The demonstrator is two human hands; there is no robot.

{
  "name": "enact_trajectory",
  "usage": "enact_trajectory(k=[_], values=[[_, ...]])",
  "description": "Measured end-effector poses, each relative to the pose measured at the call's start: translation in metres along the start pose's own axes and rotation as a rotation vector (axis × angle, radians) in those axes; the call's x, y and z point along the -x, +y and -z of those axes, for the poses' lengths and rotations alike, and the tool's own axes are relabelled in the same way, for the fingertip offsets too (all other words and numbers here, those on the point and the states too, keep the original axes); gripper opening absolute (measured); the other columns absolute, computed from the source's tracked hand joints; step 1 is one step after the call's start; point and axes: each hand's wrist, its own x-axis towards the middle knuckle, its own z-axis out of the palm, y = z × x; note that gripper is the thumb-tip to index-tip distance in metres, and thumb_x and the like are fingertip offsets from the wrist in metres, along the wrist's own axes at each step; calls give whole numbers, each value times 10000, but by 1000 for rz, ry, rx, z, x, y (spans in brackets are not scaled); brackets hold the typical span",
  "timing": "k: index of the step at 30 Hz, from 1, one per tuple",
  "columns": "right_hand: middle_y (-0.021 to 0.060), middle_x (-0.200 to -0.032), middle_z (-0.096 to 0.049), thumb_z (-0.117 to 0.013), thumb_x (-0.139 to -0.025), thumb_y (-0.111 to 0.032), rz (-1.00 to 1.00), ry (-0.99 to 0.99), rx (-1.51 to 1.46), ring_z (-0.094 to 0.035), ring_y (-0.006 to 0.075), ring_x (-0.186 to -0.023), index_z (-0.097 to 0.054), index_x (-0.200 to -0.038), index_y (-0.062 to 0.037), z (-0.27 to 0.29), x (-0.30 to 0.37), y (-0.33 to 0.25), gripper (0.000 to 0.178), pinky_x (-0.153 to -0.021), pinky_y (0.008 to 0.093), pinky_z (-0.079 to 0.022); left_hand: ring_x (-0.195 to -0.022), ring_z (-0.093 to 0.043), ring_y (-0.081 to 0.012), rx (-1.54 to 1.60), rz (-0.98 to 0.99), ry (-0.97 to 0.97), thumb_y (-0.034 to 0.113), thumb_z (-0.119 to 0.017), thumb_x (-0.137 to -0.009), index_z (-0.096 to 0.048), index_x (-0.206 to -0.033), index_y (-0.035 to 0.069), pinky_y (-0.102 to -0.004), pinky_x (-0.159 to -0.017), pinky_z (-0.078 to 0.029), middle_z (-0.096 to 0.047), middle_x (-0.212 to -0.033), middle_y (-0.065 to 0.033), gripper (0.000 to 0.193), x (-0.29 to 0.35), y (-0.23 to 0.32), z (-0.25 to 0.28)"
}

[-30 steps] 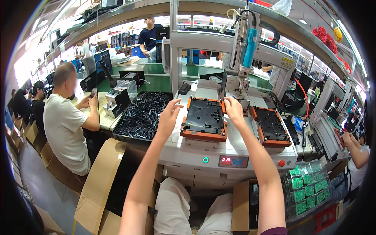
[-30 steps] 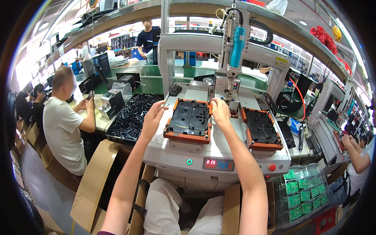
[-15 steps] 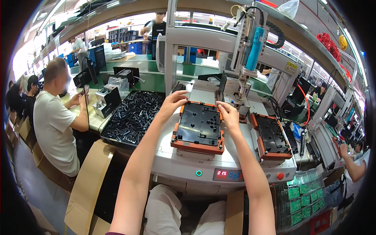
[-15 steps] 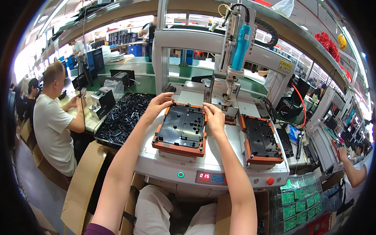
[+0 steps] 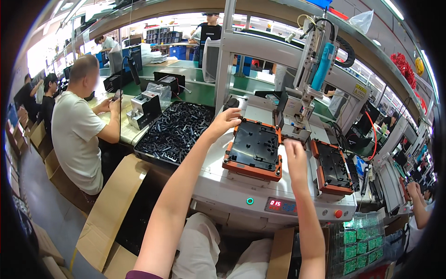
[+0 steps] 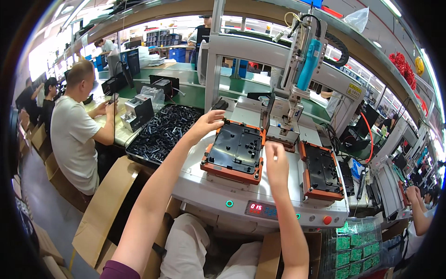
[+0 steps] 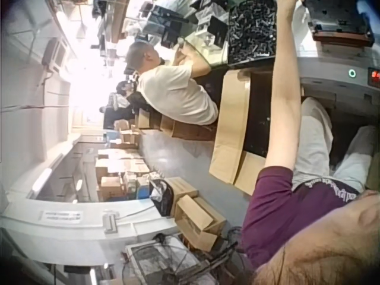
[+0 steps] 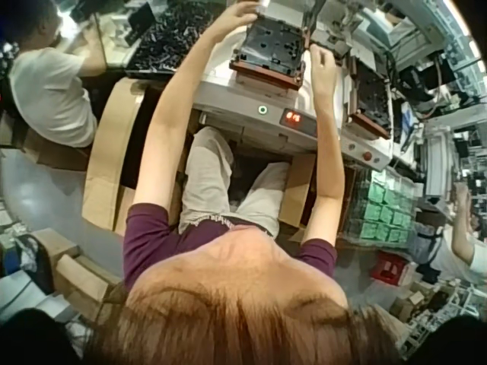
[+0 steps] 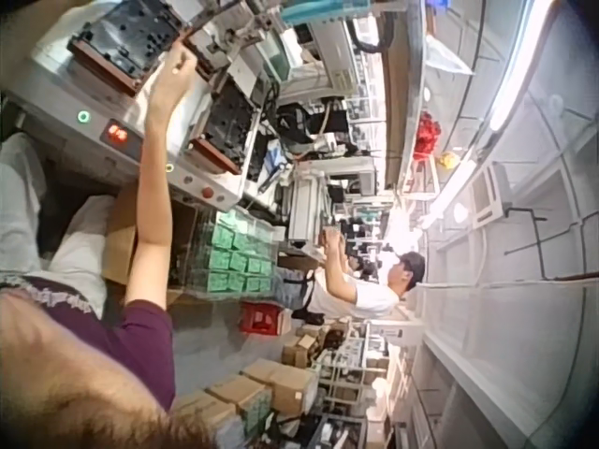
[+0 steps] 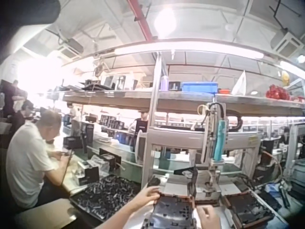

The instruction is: Operating a machine to assemble electronic housings by placing components into the machine and removing them once processed.

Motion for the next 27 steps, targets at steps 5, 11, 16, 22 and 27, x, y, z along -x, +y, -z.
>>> enact_trajectory(k=[5, 11, 16, 22, 27], values=[[84, -1040, -601, -658, -883, -227, 285, 72, 134, -550, 219, -991, -614, -934, -43, -11, 68, -8, 196, -896, 342, -390, -1123, -582, -212, -161, -25, 146, 95, -598, -896, -523, -1277, 17, -319, -939, -465, -612, -1177, -140, 396, 68, 16, 23], [83, -961, -637, -634, -897, -128, 395, 150, 58, -549, 209, -988, -634, -932, -21, -17, 70, 1, 113, -914, 332, -401, -878, -621, -139, -165, -185, 683, 35, -512, -952, -586, -1142, -5, -260, -787, -498, -631, -945, -67, 208, 252, 55, 22], [96, -988, -645, -613, -921, -172, 416, 28, 136, -573, 221, -977, -657, -969, -14, 6, 65, 5, 171, -911, 344, -416, -854, -631, -299, -493, 280, 733, 151, -564, -925, -549, -1195, 19, -366, -776, -505, -645, -969, -171, 301, 410, -29, 10], [201, -1301, -532, -597, -909, -155, 626, 145, 313, -492, 331, -1219, -511, -1288, 47, -17, 126, -6, 438, -1044, 371, -352, -1050, -571, -407, -796, 437, 464, 269, -630, -868, -468, -1295, 20, -441, -892, -470, -603, -1121, -233, 520, 479, -42, -17], [212, -1475, -335, -647, -858, -170, 620, -74, 581, -294, 354, -1380, -317, -1433, 36, -41, 211, 30, 694, -1128, 457, -220, -1005, -584, -395, -760, 467, 428, 162, -629, -817, -488, -1265, 55, -442, -860, -474, -608, -1063, -225, 482, 476, -43, -8]])
